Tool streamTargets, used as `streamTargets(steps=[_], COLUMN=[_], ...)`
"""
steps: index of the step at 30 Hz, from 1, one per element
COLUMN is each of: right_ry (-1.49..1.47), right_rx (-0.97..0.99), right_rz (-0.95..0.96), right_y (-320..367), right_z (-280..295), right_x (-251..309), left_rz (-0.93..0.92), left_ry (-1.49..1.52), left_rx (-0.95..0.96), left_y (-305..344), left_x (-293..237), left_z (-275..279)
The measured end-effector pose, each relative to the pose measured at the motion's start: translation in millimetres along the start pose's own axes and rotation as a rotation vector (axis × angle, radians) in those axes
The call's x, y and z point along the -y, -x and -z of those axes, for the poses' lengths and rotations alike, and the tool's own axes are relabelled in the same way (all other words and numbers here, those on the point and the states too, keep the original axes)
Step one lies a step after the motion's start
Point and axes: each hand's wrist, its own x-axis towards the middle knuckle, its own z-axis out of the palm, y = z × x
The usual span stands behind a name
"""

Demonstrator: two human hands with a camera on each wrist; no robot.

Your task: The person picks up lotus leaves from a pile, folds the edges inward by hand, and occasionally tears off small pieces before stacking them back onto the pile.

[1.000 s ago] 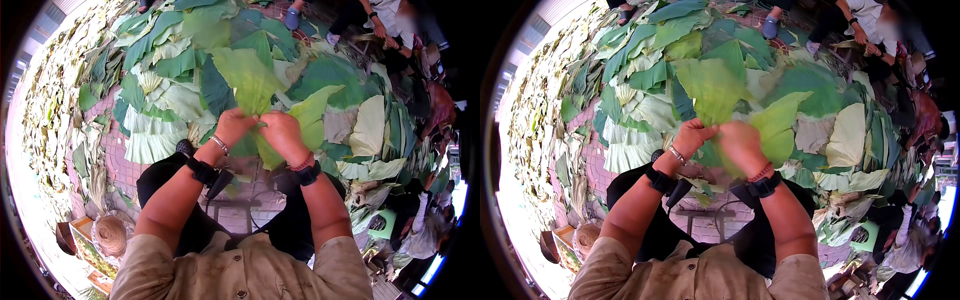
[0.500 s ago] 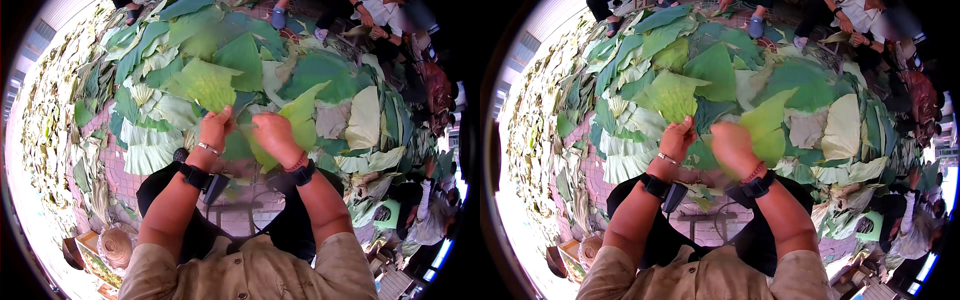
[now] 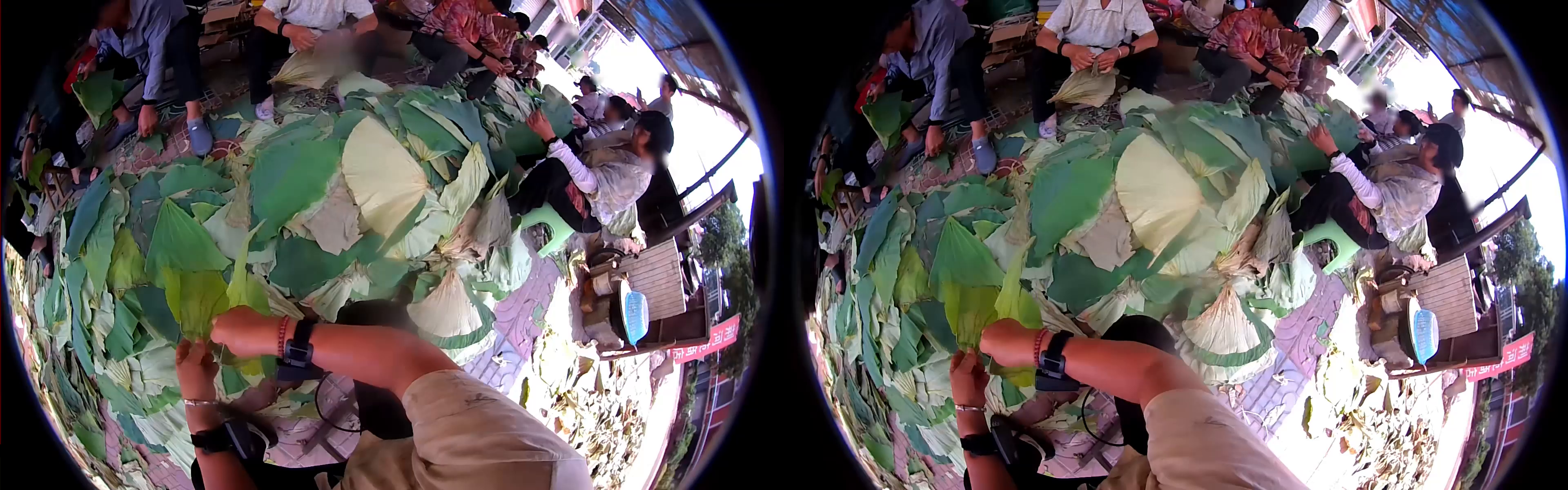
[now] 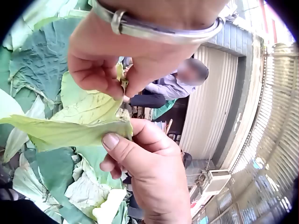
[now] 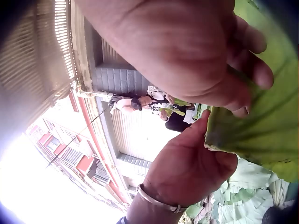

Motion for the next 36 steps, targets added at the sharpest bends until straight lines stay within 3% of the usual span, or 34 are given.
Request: streamTargets(steps=[3, 7, 16, 19, 28, 36], right_ry=[-0.041, -0.031, 0.045, 0.077, 0.156, 0.028], right_rx=[-0.080, -0.194, -0.377, -0.402, -0.348, -0.372], right_rz=[-0.033, 0.016, -0.120, -0.184, -0.337, -0.433], right_y=[4.5, 8.7, 12.4, 10.1, 23.5, 44.6], right_z=[5.4, -10.1, -6.0, -0.6, 5.5, 23.6], right_x=[11.3, -0.2, -15.4, -23.1, -56.3, -68.5], left_rz=[-0.061, -0.060, 0.015, -0.045, -0.073, -0.084], left_ry=[0.156, 0.082, 0.052, 0.076, -0.143, -0.321], left_rx=[-0.071, -0.206, -0.029, -0.116, -0.081, -0.033], left_y=[-16.9, 4.1, 3.3, 10.4, 3.7, 19.5], left_x=[7.7, -12.9, -8.8, -11.7, 7.3, 8.1], left_z=[5.1, -30.8, -37.0, -51.1, -37.3, -51.3])
